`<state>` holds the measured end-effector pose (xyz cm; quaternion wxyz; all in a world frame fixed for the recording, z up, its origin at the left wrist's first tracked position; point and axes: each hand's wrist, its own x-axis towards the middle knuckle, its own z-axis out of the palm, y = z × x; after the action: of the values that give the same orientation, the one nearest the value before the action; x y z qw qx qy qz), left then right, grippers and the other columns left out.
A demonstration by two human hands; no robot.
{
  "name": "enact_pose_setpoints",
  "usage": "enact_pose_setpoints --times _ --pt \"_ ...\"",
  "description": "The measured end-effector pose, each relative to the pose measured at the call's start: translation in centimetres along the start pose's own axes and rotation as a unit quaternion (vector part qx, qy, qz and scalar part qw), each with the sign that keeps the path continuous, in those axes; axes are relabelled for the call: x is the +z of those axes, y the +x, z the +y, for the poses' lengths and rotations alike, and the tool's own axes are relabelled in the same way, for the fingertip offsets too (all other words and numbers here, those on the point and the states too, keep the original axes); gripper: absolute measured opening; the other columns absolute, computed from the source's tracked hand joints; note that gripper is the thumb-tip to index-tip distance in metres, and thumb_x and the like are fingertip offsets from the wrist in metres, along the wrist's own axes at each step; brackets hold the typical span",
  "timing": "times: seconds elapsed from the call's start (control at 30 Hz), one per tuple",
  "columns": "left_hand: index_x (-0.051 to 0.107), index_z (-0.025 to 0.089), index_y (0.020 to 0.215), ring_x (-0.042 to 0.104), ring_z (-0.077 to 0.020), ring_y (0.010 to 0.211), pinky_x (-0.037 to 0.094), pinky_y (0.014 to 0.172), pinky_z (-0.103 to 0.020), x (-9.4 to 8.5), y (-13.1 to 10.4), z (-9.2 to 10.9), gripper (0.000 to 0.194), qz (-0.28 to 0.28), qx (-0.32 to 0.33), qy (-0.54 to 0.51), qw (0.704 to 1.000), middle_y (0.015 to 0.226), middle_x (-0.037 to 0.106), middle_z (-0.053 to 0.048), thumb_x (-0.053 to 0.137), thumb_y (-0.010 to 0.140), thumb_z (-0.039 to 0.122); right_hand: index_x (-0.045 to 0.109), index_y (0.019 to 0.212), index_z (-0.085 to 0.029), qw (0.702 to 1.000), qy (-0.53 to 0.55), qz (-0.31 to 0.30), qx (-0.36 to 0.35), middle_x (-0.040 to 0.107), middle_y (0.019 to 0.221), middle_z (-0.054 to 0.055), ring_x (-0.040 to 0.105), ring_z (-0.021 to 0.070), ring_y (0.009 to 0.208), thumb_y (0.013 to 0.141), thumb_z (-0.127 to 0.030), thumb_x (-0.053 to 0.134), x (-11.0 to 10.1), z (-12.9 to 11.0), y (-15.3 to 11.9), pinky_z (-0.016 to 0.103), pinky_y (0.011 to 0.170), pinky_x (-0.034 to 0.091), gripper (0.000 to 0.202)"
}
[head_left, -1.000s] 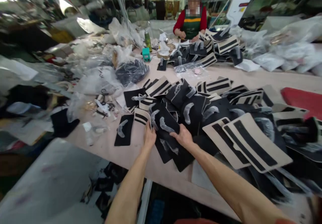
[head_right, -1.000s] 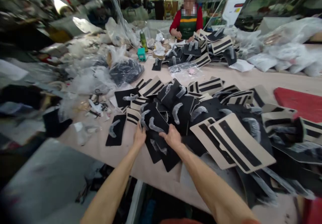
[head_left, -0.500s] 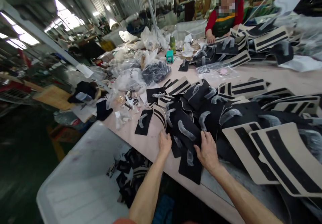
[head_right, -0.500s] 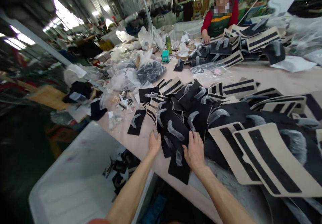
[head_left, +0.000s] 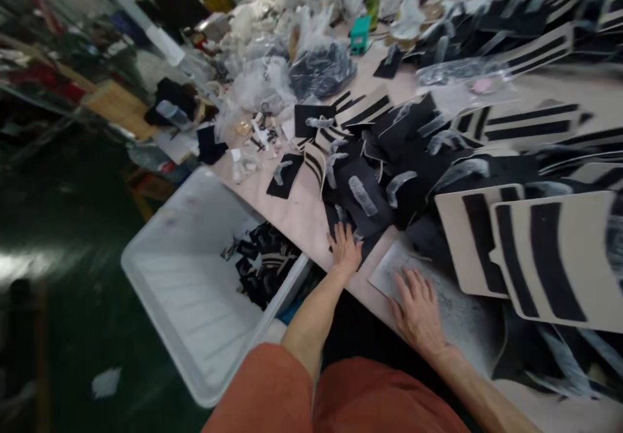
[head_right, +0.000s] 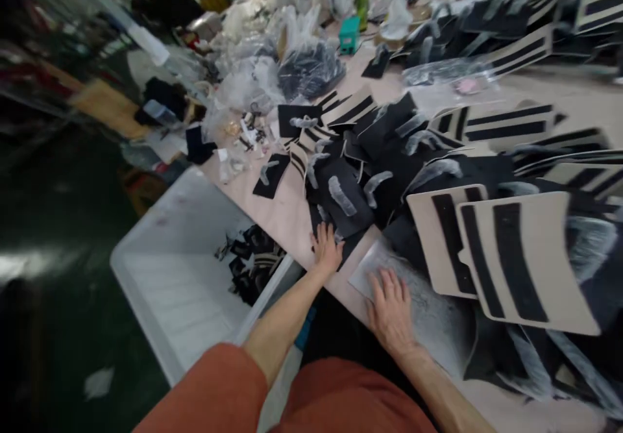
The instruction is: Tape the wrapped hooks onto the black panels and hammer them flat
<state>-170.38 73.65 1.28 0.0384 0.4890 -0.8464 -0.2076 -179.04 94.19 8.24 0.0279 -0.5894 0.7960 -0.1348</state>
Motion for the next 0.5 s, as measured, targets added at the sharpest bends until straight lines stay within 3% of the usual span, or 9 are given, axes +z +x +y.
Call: enact_pose_setpoints --times 0.07,0.13,0.2,0.3,0.33,0.4,0.5 --pt "0.03 0.007 0.152 0.021 -0.0388 0.154 0.017 0.122 -0.069 -0.6 0.2 0.2 0.075 -0.001 -0.02 -0.017 1.0 0.162 0.029 -0.026 0.055 0.09 0.041 0.05 0.134 -0.006 1.0 0.001 -0.005 -0.029 0.048 0.142 0.025 0.04 0.0425 0.136 0.097 -0.028 0.045 0.8 0.7 -2.9 0.063 0.108 0.037 0.043" --pt "0.024 0.007 0.154 0.02 -0.0396 0.154 0.021 0.122 -0.069 -1.3 -1.9 -0.1 0.088 0.027 -0.032 -0.035 0.999 0.162 0.027 -0.027 0.059 0.086 0.05 0.05 0.133 -0.005 0.998 0.006 -0.002 -0.07 0.049 0.14 0.026 0.043 0.0441 0.132 0.098 -0.03 0.043 1.8 1.5 -5.0 0.064 0.105 0.039 0.043" --pt "0.021 0.007 0.155 0.021 -0.0371 0.154 0.024 0.123 -0.066 -1.4 -6.5 -1.2 0.088 0.074 -0.024 -0.042 0.996 0.161 0.029 -0.026 0.059 0.087 0.049 0.051 0.132 -0.006 0.993 0.02 0.007 -0.113 0.051 0.138 0.026 0.047 0.0435 0.128 0.099 -0.03 0.042 2.6 2.1 -6.4 0.063 0.102 0.042 0.042" --pt "0.036 0.011 0.149 0.033 -0.0294 0.151 0.031 0.124 -0.057 -0.3 -16.0 -4.7 0.058 0.114 -0.041 -0.022 0.992 0.155 0.042 -0.021 0.047 0.096 0.032 0.053 0.131 -0.012 0.986 0.055 0.007 -0.159 0.058 0.132 0.02 0.056 0.0367 0.119 0.099 -0.028 0.045 3.0 2.6 -7.8 0.057 0.097 0.046 0.037" --pt "0.043 0.011 0.145 0.038 -0.0289 0.148 0.034 0.123 -0.056 0.3 -19.3 -6.3 0.051 0.101 -0.062 -0.003 0.993 0.152 0.048 -0.02 0.044 0.096 0.028 0.054 0.131 -0.015 0.983 0.072 -0.004 -0.167 0.061 0.129 0.017 0.058 0.034 0.116 0.098 -0.027 0.046 3.0 2.6 -8.3 0.054 0.094 0.049 0.036" --pt "0.055 0.011 0.133 0.044 -0.0328 0.144 0.036 0.12 -0.059 1.4 -25.2 -9.6 0.043 0.025 -0.117 0.048 0.992 0.147 0.053 -0.021 0.044 0.095 0.025 0.054 0.132 -0.019 0.976 0.124 -0.032 -0.178 0.066 0.122 0.013 0.063 0.0293 0.108 0.098 -0.026 0.048 2.8 2.9 -9.8 0.049 0.089 0.053 0.036" --pt "0.063 0.006 0.124 0.041 -0.0387 0.144 0.032 0.12 -0.062 1.9 -30.6 -14.3 0.04 -0.113 -0.188 0.113 0.969 0.148 0.051 -0.026 0.049 0.089 0.022 0.058 0.13 -0.026 0.954 0.238 -0.089 -0.157 0.073 0.106 0.006 0.07 0.0225 0.093 0.096 -0.025 0.051 2.7 4.1 -13.3 0.038 0.08 0.062 0.034"
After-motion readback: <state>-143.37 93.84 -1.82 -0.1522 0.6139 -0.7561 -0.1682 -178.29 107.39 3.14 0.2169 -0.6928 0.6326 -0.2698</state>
